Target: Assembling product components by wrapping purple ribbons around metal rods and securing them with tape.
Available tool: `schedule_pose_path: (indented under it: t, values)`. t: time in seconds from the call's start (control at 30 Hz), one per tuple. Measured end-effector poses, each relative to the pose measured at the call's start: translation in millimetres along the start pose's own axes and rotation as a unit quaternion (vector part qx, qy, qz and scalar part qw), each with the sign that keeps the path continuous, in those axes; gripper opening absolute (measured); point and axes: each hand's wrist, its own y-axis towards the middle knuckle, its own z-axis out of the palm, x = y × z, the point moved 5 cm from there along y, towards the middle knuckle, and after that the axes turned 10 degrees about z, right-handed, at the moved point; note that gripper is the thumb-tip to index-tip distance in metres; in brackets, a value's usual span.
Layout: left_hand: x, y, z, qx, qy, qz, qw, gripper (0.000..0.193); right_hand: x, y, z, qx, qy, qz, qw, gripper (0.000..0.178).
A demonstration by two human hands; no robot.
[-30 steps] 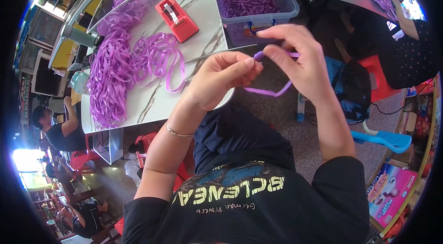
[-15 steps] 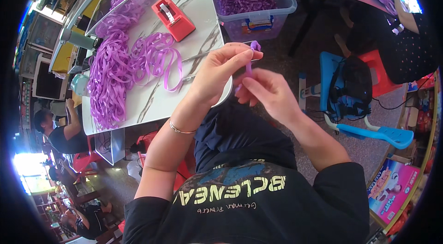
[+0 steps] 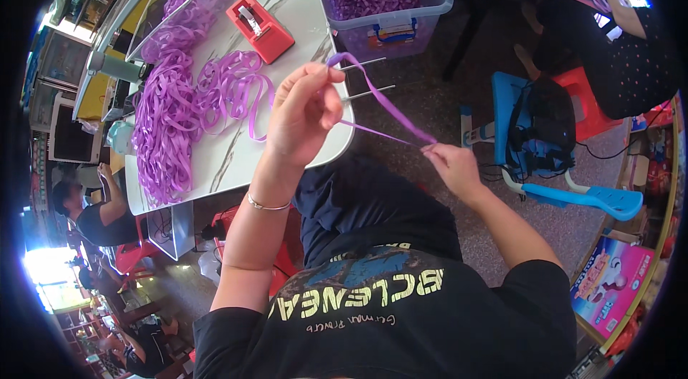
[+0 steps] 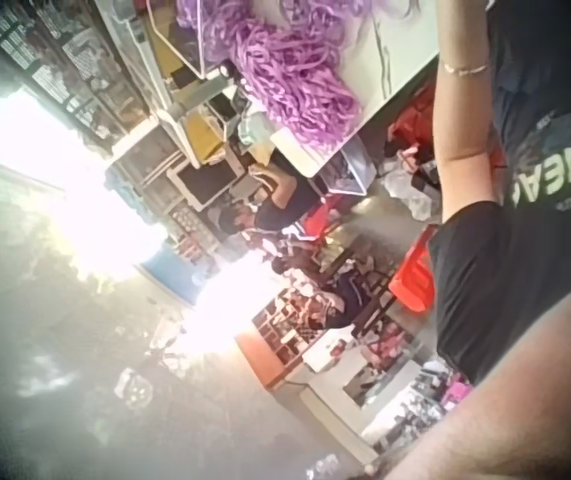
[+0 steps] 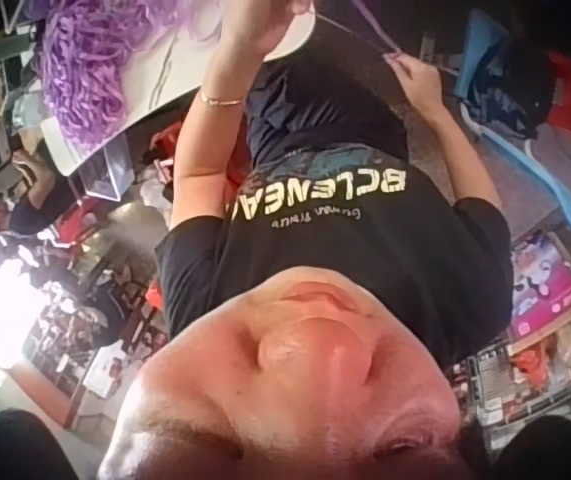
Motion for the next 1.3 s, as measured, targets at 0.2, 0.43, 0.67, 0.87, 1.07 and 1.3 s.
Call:
schedule_pose_path:
  t: [0.2, 0.43, 0.67, 0.87, 1.07, 1.3]
  values:
    - [-3.2, -21.0, -26.1, -0.028, 0.138, -0.06, 0.988, 0.017, 7.1, 7.0, -45.5, -0.186, -0.139, -0.083, 0.969, 0.014]
    - [0.6, -37.3, -46.8, -0.039, 0.207, -0.12, 0.97, 0.017, 39.9, 2.5, -92.6, -0.327, -0.213, -0.146, 0.909, 0.025]
    - [-1.0, -46.4, -49.5, -0.036, 0.362, -0.088, 0.928, 0.017, 70.3, -10.4, -107.0, -0.37, -0.178, -0.213, 0.886, 0.047]
    - [-8.5, -42.7, -43.7, -0.065, 0.505, 0.048, 0.859, 0.01, 52.0, -23.4, -85.1, -0.302, 0.021, -0.199, 0.932, 0.051]
    - [-24.0, -35.1, -2.1, 0.159, 0.611, 0.303, 0.714, 0.019, 10.2, -19.5, -34.7, 0.036, 0.008, -0.112, 0.993, 0.024]
    - [-20.1, -35.9, 16.2, 0.334, 0.62, 0.369, 0.606, 0.033, 115.1, 37.6, -29.2, 0.231, 0.323, -0.083, 0.914, 0.035]
